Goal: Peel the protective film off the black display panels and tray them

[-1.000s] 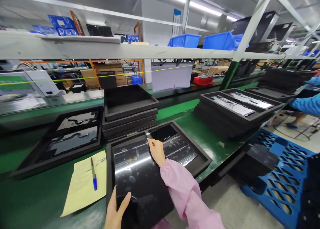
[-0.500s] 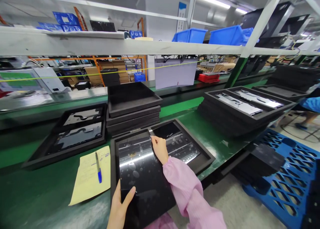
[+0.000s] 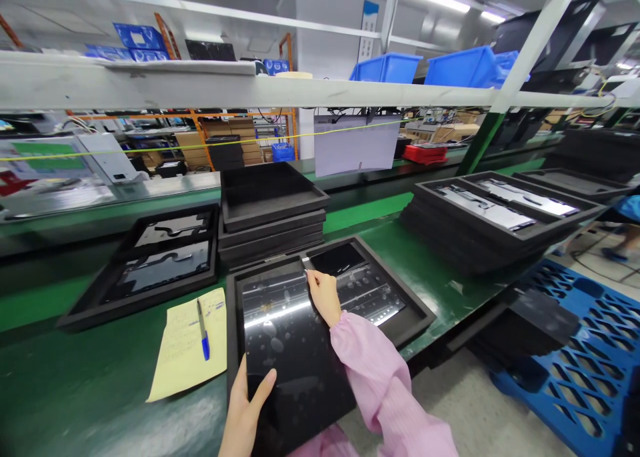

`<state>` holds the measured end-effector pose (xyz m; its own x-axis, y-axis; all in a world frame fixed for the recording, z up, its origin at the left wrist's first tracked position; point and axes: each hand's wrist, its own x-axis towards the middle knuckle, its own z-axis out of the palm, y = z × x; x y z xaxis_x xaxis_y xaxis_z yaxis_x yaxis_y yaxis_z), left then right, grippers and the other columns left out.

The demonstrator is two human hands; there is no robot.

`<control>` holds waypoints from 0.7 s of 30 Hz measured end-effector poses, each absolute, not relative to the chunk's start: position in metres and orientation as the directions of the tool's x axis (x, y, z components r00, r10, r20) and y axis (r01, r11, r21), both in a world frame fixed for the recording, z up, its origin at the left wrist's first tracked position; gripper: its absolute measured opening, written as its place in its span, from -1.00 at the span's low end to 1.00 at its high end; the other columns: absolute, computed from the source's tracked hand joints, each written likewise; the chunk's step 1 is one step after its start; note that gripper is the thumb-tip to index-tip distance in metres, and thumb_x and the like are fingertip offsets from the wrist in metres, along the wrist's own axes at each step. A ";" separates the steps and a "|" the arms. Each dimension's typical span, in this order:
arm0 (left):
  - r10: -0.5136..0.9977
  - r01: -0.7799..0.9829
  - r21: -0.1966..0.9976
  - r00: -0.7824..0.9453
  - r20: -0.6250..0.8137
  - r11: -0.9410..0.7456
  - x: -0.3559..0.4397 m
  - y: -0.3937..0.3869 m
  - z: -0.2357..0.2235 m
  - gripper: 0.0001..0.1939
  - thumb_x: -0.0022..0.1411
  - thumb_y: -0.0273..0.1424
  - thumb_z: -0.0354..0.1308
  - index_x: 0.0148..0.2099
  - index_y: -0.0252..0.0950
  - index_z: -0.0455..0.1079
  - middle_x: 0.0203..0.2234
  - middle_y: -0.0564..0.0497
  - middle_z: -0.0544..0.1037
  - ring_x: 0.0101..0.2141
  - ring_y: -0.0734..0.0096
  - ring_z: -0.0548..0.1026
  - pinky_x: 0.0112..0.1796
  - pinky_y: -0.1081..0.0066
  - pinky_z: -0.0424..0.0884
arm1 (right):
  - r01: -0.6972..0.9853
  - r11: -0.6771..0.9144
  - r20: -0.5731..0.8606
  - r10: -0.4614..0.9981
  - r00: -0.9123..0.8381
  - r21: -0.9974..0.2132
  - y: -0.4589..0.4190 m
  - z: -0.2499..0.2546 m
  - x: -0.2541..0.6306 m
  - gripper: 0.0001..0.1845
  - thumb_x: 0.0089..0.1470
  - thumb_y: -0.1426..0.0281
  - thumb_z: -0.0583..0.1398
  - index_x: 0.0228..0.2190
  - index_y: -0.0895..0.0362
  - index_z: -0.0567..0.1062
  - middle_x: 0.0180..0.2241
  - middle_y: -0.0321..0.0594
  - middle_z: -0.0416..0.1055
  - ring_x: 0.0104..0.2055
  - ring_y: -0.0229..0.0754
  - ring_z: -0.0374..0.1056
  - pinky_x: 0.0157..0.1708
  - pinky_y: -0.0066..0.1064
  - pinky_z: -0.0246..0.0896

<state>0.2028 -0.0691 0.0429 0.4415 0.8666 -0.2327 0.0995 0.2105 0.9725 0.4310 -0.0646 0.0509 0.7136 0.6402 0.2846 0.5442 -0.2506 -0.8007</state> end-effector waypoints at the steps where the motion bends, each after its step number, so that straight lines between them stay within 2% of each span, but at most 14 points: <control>1: 0.863 0.096 0.972 0.447 -0.233 0.213 0.203 -0.069 0.043 -0.19 0.10 -0.07 0.15 0.28 -0.41 0.07 0.28 -0.25 0.16 0.29 0.11 0.07 0.27 0.25 -0.11 | 0.544 -0.253 0.283 0.640 0.714 -0.800 -0.065 0.051 0.431 -0.54 0.25 0.11 0.08 -0.41 0.29 0.40 -0.48 -0.32 0.27 -0.41 -0.31 0.27 -0.37 -0.46 0.28; 11: 0.839 0.101 0.972 0.490 -0.235 0.213 0.201 -0.068 0.039 -0.14 0.12 -0.04 0.12 0.30 -0.45 -0.02 0.31 -0.32 0.04 0.30 0.03 0.00 0.27 0.18 -0.13 | 0.551 -0.273 0.282 0.636 0.718 -0.789 -0.065 0.054 0.429 -0.53 0.24 0.12 0.08 -0.44 0.29 0.39 -0.51 -0.33 0.26 -0.43 -0.31 0.28 -0.37 -0.46 0.29; 21: 0.867 0.095 0.974 0.445 -0.226 0.205 0.202 -0.069 0.033 -0.18 0.09 -0.02 0.15 0.26 -0.39 0.10 0.27 -0.26 0.16 0.28 -0.02 0.07 0.26 0.20 -0.06 | 0.563 -0.255 0.297 0.643 0.706 -0.786 -0.066 0.054 0.429 -0.53 0.25 0.11 0.07 -0.43 0.28 0.39 -0.50 -0.33 0.26 -0.43 -0.32 0.26 -0.38 -0.47 0.27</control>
<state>0.2019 -0.0689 0.0331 0.4446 0.8668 -0.2259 0.0952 0.2050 0.9741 0.4287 -0.0660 0.0543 0.7063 0.6426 0.2970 0.5628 -0.2552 -0.7862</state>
